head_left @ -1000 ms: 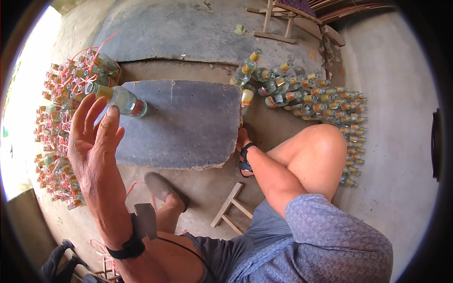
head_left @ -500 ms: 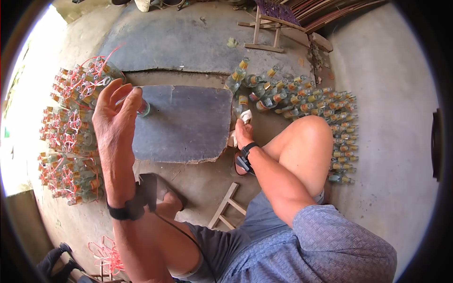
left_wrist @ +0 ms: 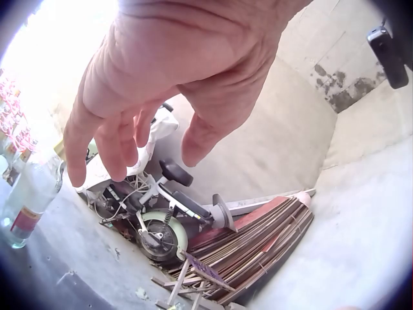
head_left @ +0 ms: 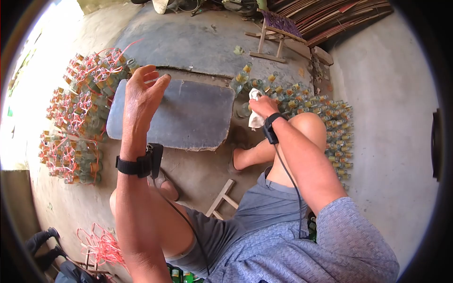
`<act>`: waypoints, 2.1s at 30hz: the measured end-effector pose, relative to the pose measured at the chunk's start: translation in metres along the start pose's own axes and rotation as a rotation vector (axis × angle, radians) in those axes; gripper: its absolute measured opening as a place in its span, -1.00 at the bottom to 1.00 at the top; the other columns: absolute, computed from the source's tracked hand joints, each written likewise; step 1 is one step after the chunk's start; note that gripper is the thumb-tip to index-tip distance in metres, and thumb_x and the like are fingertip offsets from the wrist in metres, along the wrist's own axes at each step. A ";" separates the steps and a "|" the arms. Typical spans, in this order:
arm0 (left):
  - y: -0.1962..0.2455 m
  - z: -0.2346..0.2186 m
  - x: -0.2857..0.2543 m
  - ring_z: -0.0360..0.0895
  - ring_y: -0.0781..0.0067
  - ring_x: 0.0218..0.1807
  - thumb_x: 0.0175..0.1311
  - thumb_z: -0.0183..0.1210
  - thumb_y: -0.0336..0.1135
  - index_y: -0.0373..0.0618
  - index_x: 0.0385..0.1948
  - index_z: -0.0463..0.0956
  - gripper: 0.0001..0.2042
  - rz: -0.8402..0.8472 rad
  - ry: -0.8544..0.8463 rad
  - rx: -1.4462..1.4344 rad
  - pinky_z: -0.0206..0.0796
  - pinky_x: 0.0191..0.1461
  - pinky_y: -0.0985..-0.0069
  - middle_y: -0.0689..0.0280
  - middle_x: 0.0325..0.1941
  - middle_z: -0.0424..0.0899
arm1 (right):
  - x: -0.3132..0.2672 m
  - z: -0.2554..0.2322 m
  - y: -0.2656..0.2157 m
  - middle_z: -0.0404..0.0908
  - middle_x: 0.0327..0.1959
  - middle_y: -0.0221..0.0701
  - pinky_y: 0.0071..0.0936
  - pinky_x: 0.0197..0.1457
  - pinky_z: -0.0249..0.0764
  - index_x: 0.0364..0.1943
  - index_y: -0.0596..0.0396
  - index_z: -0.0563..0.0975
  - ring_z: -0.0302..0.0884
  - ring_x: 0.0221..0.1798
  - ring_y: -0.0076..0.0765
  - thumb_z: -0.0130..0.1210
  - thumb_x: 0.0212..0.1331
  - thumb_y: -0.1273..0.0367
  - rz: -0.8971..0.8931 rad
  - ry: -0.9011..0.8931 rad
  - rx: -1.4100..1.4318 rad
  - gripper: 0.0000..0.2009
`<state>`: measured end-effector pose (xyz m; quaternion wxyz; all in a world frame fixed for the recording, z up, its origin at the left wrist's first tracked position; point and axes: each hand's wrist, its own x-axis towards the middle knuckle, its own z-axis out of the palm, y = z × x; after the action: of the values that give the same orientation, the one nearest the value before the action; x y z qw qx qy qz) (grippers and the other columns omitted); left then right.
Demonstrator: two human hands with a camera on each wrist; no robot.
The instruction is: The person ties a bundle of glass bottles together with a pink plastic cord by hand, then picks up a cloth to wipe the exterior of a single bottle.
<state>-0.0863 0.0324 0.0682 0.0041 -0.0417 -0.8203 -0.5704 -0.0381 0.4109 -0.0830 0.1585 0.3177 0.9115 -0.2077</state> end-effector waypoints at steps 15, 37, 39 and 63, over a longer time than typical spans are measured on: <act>-0.011 0.017 -0.013 0.73 0.20 0.15 0.28 0.48 -0.22 -0.35 0.30 0.54 -0.40 0.189 -0.194 -0.030 0.62 0.17 0.27 0.04 0.16 0.73 | -0.083 -0.185 -0.093 0.79 -0.22 0.11 -0.02 0.00 0.64 -0.18 0.34 0.74 0.78 -0.14 0.22 0.20 0.14 0.03 -0.539 -0.013 -0.451 -0.47; 0.048 0.047 -0.083 0.65 0.43 -0.11 0.01 0.54 -0.27 -0.22 0.00 0.51 -0.48 0.165 -0.108 -0.166 0.53 0.05 0.39 0.27 -0.14 0.70 | -0.181 -0.226 -0.161 0.71 -0.26 -0.52 -0.45 -0.10 0.55 0.00 0.20 0.71 0.59 -0.19 -0.59 0.17 0.52 0.05 -1.044 -0.153 0.799 -0.57; 0.044 0.046 -0.082 0.65 0.45 -0.18 0.04 0.52 -0.31 -0.20 -0.03 0.50 -0.52 0.077 -0.122 -0.173 0.54 -0.05 0.41 0.32 -0.21 0.66 | -0.145 -0.212 -0.153 0.73 -0.10 -0.47 -0.46 0.08 0.53 0.13 0.17 0.68 0.61 -0.06 -0.56 0.14 0.50 0.09 -0.953 -0.320 0.880 -0.58; 0.063 0.074 -0.068 0.64 0.53 -0.09 -0.02 0.49 -0.36 -0.22 0.01 0.55 -0.50 0.095 -0.091 -0.201 0.54 0.05 0.44 0.35 -0.16 0.69 | -0.106 -0.121 -0.157 0.68 0.12 -0.36 -0.31 0.32 0.60 0.25 0.17 0.53 0.68 0.15 -0.39 0.07 0.52 0.26 -0.598 -0.680 1.667 -0.63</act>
<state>-0.0104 0.1193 0.0980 -0.0101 -0.1065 -0.7554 -0.6464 -0.0796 0.3025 0.1095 0.0780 0.0044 0.4181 -0.9050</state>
